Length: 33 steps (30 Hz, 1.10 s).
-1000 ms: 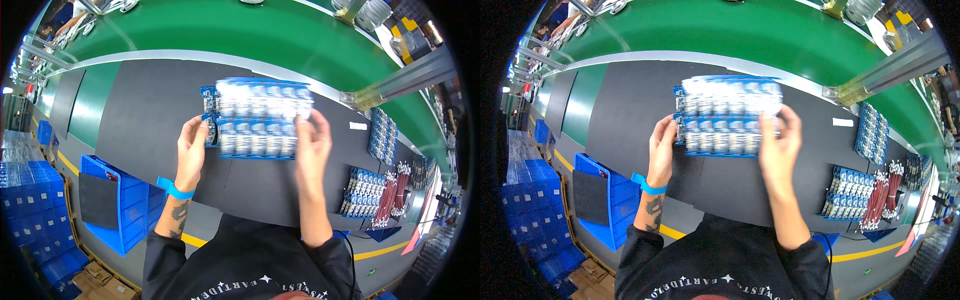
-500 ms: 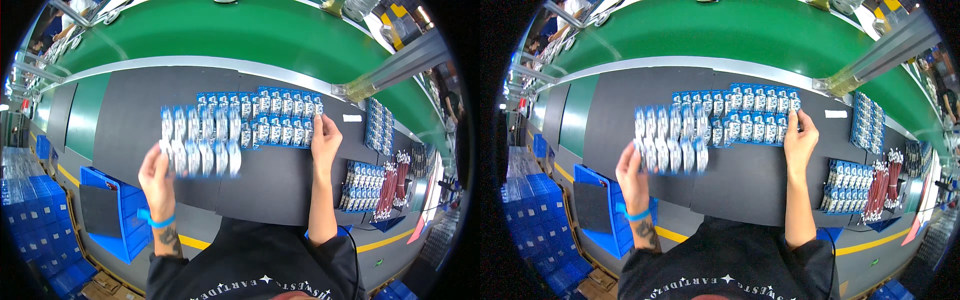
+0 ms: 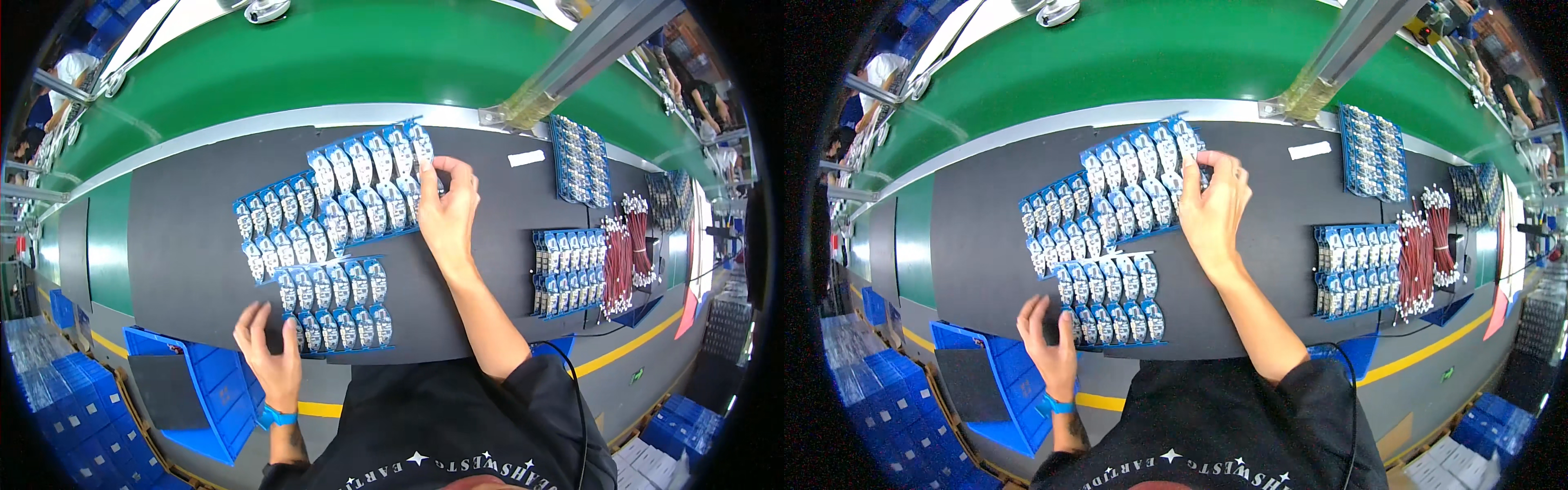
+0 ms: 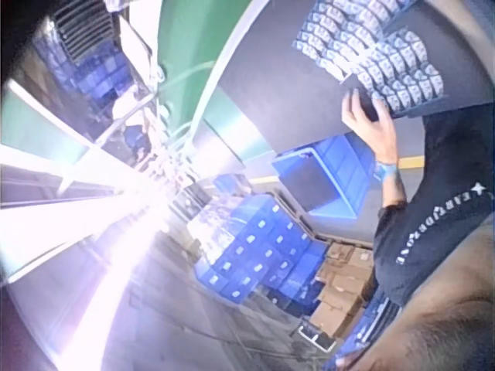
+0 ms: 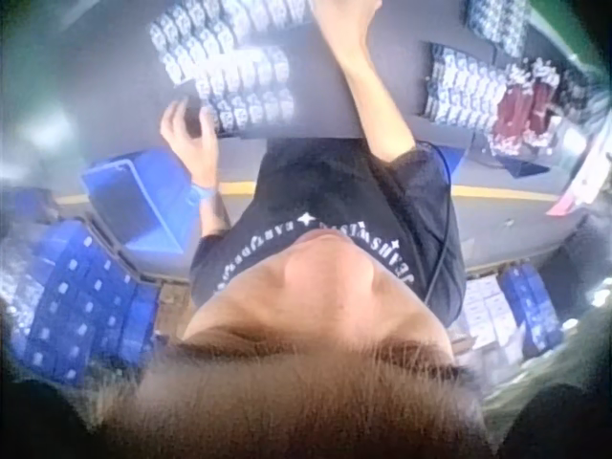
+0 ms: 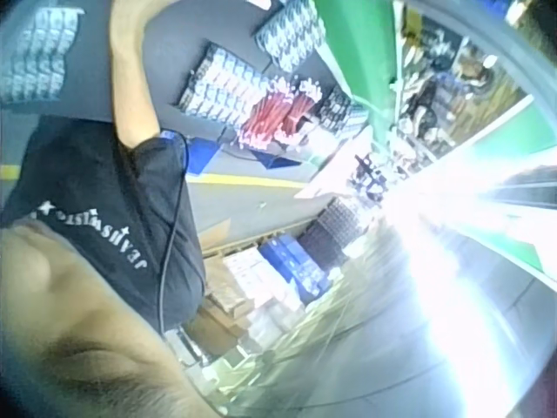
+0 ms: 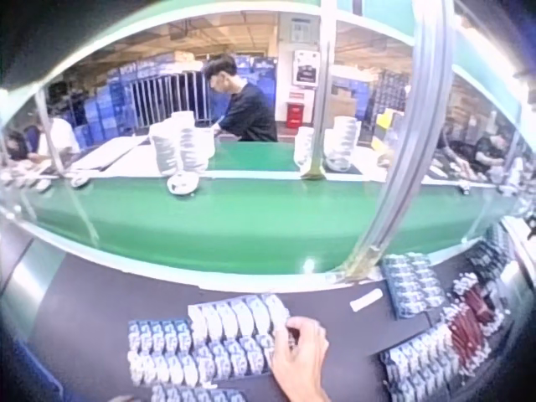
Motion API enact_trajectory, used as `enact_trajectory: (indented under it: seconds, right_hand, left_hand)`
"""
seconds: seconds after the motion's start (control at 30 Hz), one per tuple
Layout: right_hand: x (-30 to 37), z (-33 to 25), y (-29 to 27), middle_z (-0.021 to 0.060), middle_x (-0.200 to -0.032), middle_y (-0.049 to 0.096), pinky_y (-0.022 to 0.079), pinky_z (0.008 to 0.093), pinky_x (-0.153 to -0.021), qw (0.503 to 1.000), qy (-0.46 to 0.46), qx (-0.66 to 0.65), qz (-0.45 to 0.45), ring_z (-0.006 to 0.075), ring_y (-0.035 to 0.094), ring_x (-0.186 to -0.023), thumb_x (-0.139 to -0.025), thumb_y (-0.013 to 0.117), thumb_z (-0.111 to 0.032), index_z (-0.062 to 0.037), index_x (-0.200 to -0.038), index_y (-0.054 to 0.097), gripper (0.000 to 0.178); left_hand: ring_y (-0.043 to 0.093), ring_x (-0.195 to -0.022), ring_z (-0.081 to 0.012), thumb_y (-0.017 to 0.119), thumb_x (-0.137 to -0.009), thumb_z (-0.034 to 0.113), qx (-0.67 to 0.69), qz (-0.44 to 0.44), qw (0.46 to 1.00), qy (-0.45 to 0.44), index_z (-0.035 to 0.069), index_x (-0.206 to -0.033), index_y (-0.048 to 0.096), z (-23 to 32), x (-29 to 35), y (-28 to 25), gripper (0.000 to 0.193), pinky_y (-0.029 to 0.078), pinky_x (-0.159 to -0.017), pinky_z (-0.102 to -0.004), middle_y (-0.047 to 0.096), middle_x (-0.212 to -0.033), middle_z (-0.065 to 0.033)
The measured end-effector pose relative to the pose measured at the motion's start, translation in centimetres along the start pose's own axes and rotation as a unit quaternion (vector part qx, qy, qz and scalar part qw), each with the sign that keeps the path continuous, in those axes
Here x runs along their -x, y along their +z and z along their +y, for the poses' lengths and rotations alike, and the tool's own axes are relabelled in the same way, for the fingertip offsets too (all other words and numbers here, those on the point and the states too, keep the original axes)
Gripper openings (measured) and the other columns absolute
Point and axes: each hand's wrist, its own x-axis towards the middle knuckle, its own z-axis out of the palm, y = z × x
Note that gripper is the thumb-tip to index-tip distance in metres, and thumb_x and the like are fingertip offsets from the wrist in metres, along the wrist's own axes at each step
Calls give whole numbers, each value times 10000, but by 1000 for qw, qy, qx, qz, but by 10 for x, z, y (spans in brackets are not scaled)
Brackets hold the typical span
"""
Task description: Manually assemble electrical lighting components on a production line.
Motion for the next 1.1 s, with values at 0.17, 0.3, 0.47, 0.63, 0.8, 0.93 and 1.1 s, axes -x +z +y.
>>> enact_trajectory:
  seconds: [0.17,0.3,0.47,0.63,0.8,0.93,1.1]
  right_hand:
    - [-32,-30,-66,79,-777,656,438,198,-616,988,17,-138,62,75,586,-715,-888,616,-79,15,-1073,554,217]
    - [-62,21,-124,80,-747,668,398,187,-536,996,39,-14,75,65,565,-643,-884,609,-79,62,-1116,565,275]
    - [-57,50,-116,129,-807,671,453,234,-589,998,54,12,34,110,602,-697,-872,622,-110,46,-1109,568,290]
    - [-50,64,-99,180,-845,663,488,392,-673,984,37,171,19,332,628,-730,-863,609,-194,-15,-1031,624,246]
    - [-26,54,-78,158,-1164,549,367,454,-910,941,-79,328,-3,337,488,-1075,-866,581,-209,-6,-1090,616,305]
    - [-28,61,-76,158,-1219,543,302,473,-984,929,-95,357,15,322,451,-1180,-891,541,-232,41,-1145,562,374]
    - [-43,69,-80,181,-1280,506,278,528,-1005,925,-80,370,39,321,431,-1215,-906,509,-273,31,-1161,561,400]
  left_hand:
    - [350,-1306,-372,693,-778,85,17,-77,983,164,24,-1228,544,22,-63,12,478,302,-1057,-431,379,-1402,-201]
    - [172,-1369,-447,722,-768,302,-29,-159,957,239,151,-1323,503,40,-103,46,616,180,-1093,-532,228,-1495,-194]
    - [155,-1370,-454,704,-750,470,-113,-183,929,300,222,-1318,518,36,-122,68,647,117,-1090,-596,237,-1503,-149]
    - [182,-1382,-403,730,-716,466,-112,-202,926,298,230,-1302,539,22,-133,58,659,127,-1108,-559,259,-1501,-123]
    - [165,-1393,-381,745,-723,382,-110,-213,927,288,189,-1303,538,14,-137,45,645,121,-1116,-544,254,-1504,-121]
    - [161,-1394,-383,743,-723,371,-103,-202,927,298,170,-1299,540,13,-136,49,643,112,-1117,-546,251,-1505,-122]
    - [174,-1381,-409,745,-704,422,-88,-191,928,307,180,-1281,558,12,-136,51,653,109,-1102,-578,278,-1488,-148]
